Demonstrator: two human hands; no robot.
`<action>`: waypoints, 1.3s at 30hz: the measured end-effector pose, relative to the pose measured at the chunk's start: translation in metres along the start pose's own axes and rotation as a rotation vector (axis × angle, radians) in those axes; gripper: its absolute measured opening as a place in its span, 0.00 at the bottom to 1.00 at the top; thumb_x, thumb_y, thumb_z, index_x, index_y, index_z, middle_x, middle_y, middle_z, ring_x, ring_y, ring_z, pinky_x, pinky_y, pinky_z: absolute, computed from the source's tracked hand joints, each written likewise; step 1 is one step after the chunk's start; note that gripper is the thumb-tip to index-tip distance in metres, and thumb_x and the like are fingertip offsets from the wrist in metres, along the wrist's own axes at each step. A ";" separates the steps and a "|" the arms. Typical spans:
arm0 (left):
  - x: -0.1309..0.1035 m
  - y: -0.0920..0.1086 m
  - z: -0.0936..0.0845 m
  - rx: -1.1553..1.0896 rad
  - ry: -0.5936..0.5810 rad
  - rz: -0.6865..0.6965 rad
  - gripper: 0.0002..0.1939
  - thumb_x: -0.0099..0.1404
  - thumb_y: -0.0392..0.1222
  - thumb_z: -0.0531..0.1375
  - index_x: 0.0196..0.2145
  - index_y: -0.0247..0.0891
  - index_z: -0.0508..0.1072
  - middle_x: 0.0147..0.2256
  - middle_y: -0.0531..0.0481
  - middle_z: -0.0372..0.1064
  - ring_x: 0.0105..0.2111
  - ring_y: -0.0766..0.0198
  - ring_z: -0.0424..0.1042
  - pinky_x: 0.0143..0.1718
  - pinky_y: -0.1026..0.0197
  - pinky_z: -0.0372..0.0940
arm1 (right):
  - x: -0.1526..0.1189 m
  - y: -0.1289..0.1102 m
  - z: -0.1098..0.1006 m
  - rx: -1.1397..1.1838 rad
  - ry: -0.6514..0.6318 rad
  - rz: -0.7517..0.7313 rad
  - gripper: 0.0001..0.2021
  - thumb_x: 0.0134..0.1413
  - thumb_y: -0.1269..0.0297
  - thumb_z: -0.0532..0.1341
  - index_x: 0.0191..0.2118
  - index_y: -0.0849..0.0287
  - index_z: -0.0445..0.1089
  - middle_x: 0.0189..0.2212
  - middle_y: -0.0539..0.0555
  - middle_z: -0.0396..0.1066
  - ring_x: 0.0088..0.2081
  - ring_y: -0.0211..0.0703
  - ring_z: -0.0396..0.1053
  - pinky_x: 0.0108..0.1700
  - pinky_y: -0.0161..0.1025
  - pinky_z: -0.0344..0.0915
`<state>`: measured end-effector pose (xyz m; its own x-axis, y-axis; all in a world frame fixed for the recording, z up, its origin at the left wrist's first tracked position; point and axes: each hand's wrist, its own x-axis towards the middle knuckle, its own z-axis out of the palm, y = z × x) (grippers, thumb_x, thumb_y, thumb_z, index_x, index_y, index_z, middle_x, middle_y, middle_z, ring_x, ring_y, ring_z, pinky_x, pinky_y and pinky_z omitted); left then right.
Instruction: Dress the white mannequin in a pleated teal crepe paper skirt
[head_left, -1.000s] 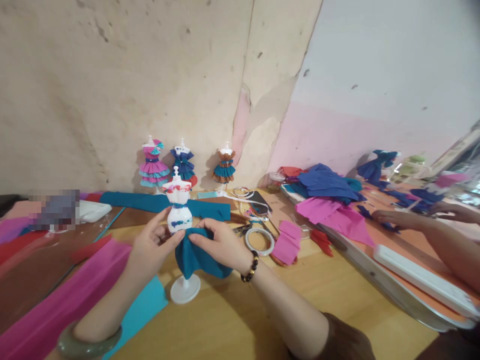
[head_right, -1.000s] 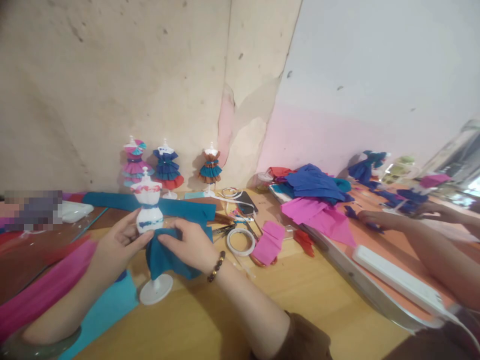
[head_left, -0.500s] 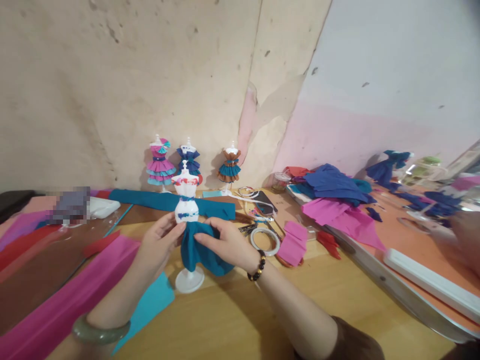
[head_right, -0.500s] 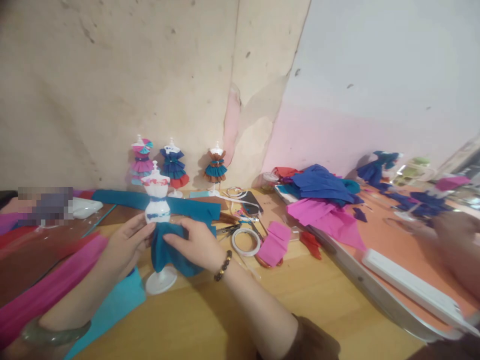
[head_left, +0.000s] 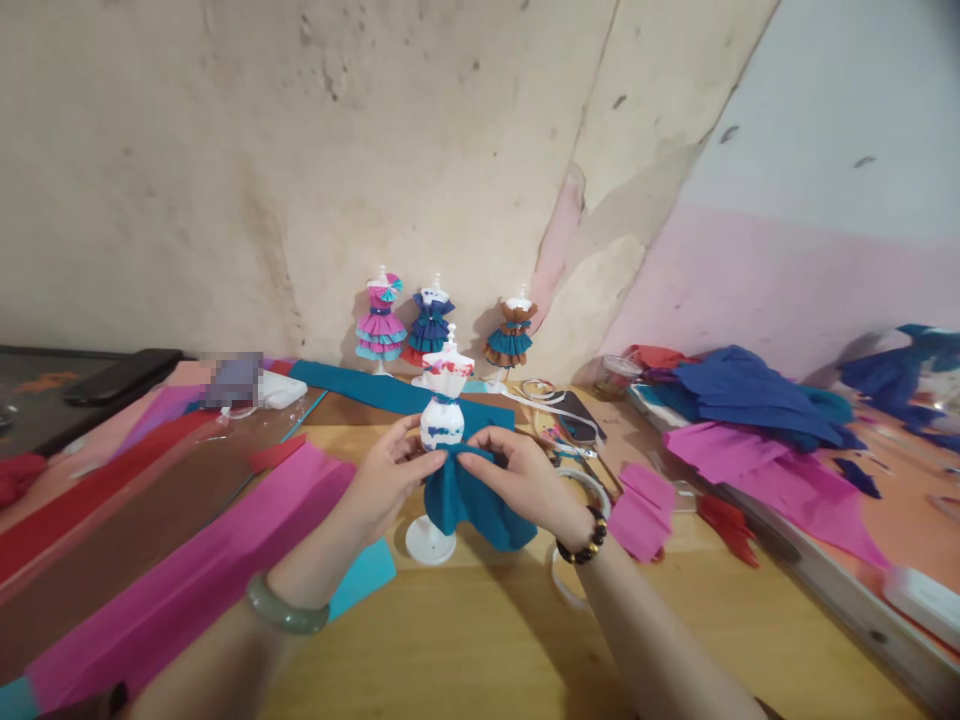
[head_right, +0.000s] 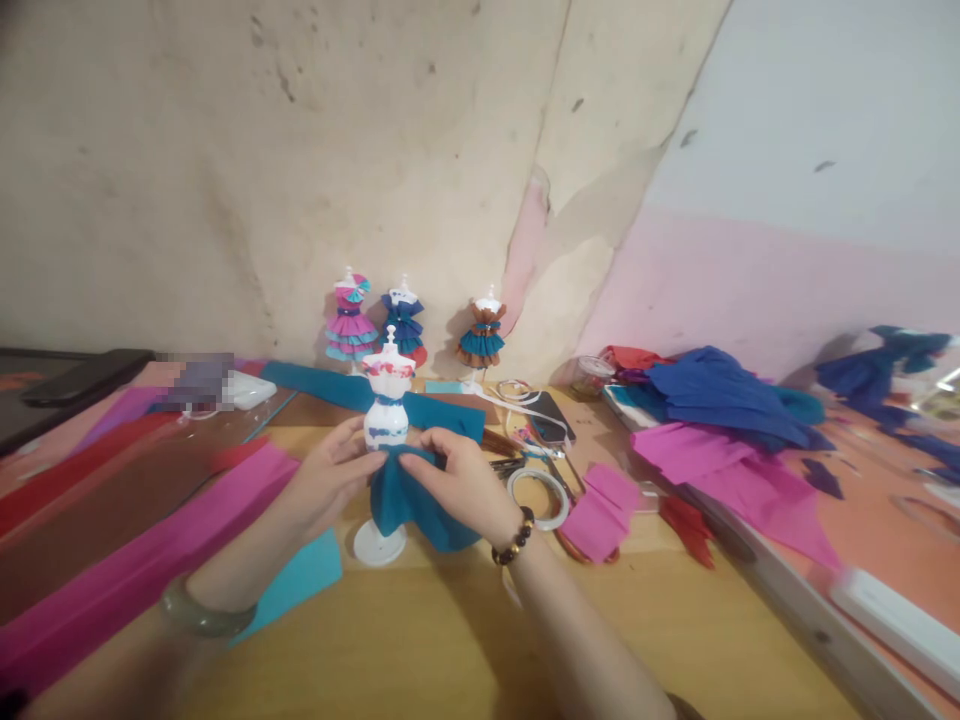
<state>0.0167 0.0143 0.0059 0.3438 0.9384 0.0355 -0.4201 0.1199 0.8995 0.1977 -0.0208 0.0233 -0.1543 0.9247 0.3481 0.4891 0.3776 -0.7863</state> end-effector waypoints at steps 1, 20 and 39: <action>0.000 0.000 0.001 0.003 0.010 0.009 0.28 0.45 0.38 0.74 0.44 0.40 0.71 0.34 0.52 0.77 0.34 0.66 0.73 0.36 0.64 0.64 | -0.001 -0.001 0.000 -0.002 -0.005 0.001 0.08 0.58 0.59 0.61 0.33 0.59 0.69 0.28 0.48 0.69 0.31 0.38 0.67 0.34 0.34 0.62; 0.002 0.001 0.001 0.146 0.039 0.202 0.22 0.47 0.39 0.72 0.40 0.39 0.72 0.33 0.50 0.77 0.35 0.61 0.74 0.38 0.60 0.65 | -0.013 -0.028 0.006 -0.255 -0.027 -0.212 0.06 0.60 0.66 0.61 0.37 0.55 0.76 0.33 0.52 0.79 0.33 0.43 0.74 0.38 0.36 0.67; -0.001 0.001 0.002 0.105 0.021 0.197 0.21 0.47 0.40 0.72 0.39 0.39 0.72 0.35 0.50 0.77 0.36 0.62 0.73 0.39 0.61 0.66 | -0.008 -0.024 0.003 0.069 -0.010 -0.032 0.09 0.58 0.61 0.60 0.37 0.57 0.77 0.33 0.50 0.79 0.33 0.43 0.74 0.37 0.37 0.69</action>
<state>0.0174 0.0126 0.0080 0.2460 0.9468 0.2073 -0.3872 -0.1000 0.9165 0.1848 -0.0373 0.0382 -0.1777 0.9125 0.3684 0.4235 0.4088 -0.8084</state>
